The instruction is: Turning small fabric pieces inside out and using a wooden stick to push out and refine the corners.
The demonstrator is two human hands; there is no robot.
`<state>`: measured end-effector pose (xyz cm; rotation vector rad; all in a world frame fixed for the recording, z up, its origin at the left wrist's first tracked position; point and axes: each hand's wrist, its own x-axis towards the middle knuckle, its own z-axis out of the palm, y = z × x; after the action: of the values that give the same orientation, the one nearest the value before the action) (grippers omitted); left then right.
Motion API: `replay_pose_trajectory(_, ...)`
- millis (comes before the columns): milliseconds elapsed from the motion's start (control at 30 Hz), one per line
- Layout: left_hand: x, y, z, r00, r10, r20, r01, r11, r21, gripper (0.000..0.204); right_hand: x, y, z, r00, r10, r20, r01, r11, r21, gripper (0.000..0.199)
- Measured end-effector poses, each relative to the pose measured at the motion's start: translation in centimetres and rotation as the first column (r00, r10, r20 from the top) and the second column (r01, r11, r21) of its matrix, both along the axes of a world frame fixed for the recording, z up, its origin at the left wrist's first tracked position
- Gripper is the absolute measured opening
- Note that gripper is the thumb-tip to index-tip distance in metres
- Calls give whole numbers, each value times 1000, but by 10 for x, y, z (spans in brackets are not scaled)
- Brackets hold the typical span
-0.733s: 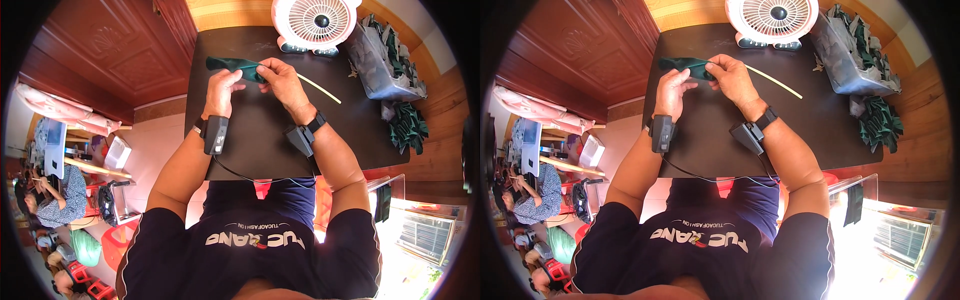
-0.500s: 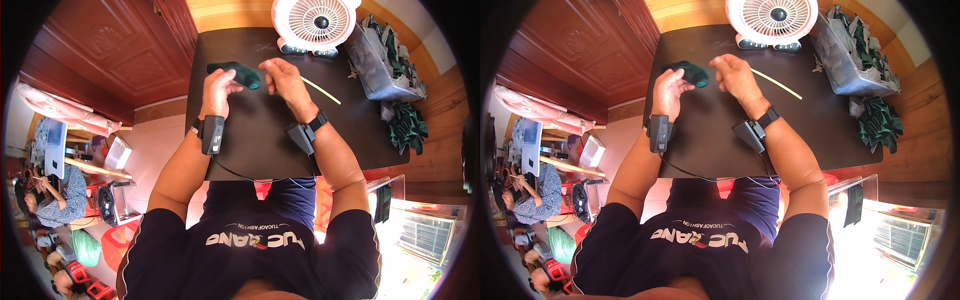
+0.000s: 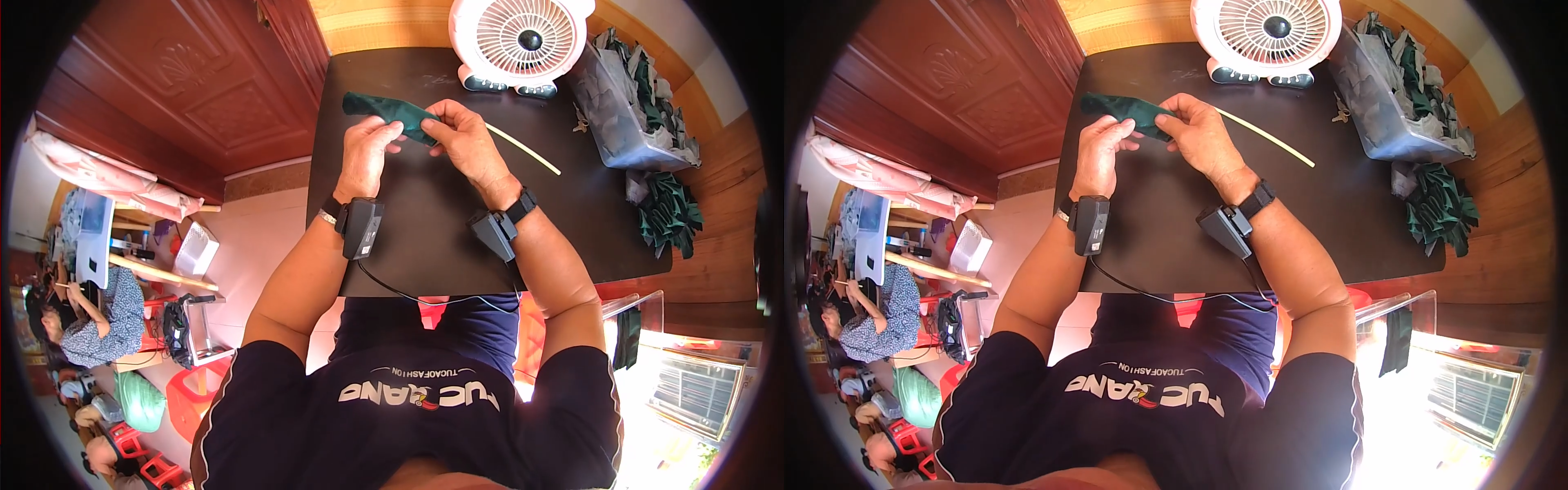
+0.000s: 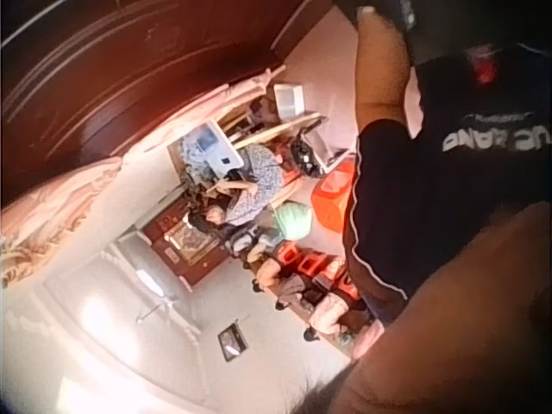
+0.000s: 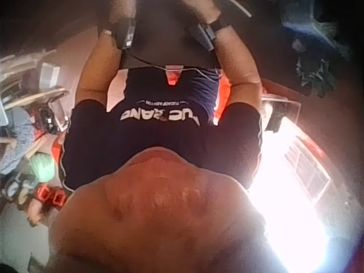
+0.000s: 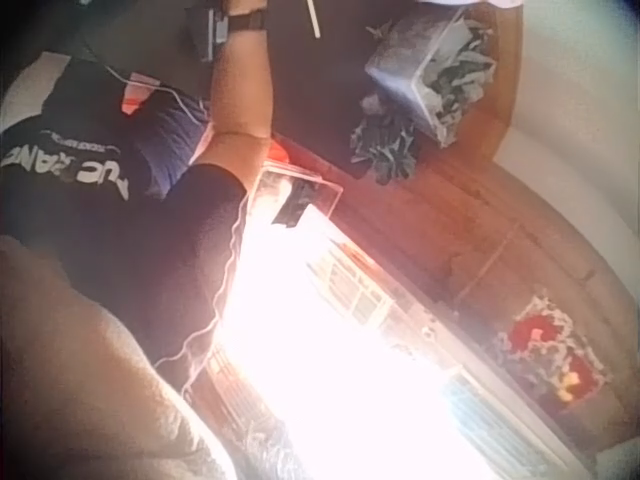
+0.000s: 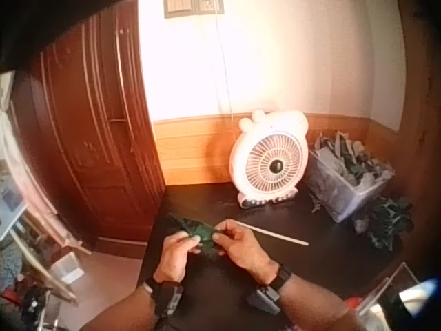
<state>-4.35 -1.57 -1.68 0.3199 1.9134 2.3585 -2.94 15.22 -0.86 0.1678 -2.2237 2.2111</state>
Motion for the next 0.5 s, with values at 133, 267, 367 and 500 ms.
replay_pose_trajectory(133,-3,0,-4,999,-16,-34,14,999,-48,17,3,-4,0,998,-65,7,65,994,-88,10)
replay_pose_trajectory(267,-4,4,-11,988,-26,-153,5,991,-131,12,-6,7,-1,988,-153,34,155,987,-42,11)
replay_pose_trajectory(367,0,4,-7,986,-25,-164,-3,986,-170,11,-17,19,-11,944,-287,-163,297,954,39,13)
replay_pose_trajectory(500,-6,-13,0,993,111,28,-110,993,-42,12,-25,56,8,857,-487,-170,489,872,-30,16)
